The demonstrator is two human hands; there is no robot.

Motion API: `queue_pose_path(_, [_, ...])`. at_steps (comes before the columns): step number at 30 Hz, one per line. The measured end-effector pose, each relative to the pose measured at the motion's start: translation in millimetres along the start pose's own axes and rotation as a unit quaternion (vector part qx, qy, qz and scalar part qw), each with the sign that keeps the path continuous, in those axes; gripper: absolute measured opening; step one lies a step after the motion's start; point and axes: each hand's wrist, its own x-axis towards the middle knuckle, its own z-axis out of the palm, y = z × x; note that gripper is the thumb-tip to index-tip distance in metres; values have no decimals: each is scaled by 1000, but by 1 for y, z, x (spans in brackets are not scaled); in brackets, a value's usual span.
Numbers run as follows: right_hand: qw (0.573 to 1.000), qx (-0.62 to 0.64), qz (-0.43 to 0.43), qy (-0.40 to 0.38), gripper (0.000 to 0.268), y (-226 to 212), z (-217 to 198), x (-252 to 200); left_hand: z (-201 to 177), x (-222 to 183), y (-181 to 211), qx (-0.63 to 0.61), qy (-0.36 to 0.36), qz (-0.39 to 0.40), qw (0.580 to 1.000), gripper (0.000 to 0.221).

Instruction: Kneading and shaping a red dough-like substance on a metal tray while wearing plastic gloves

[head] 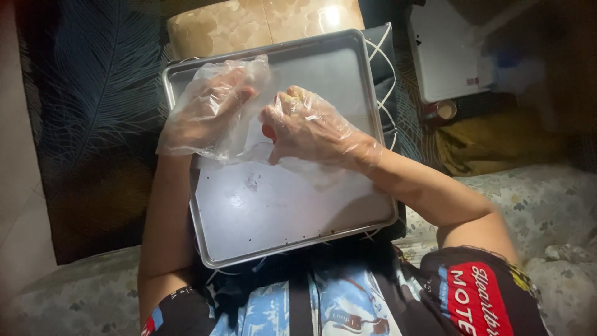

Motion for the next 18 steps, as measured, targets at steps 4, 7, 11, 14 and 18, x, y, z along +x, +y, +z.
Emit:
queue_pose_path(4, [999,-39,1,35,51,2,13,5,-4,-8,5,93,79,190,974,47])
queue_pose_path(7, [997,-73,9,25,51,1,15,4,-3,-6,9,50,47,79,994,64])
queue_pose_path(11, [993,-87,69,-44,50,-3,9,-1,-8,-2,17,-3,2,-29,1000,79])
queue_pose_path(14, [987,-41,-70,141,76,-2,6,-22,-3,0,7,-43,-47,-115,991,66])
queue_pose_path(18, [985,-5,-80,155,67,5,6,-38,15,-8,-26,120,133,263,948,42])
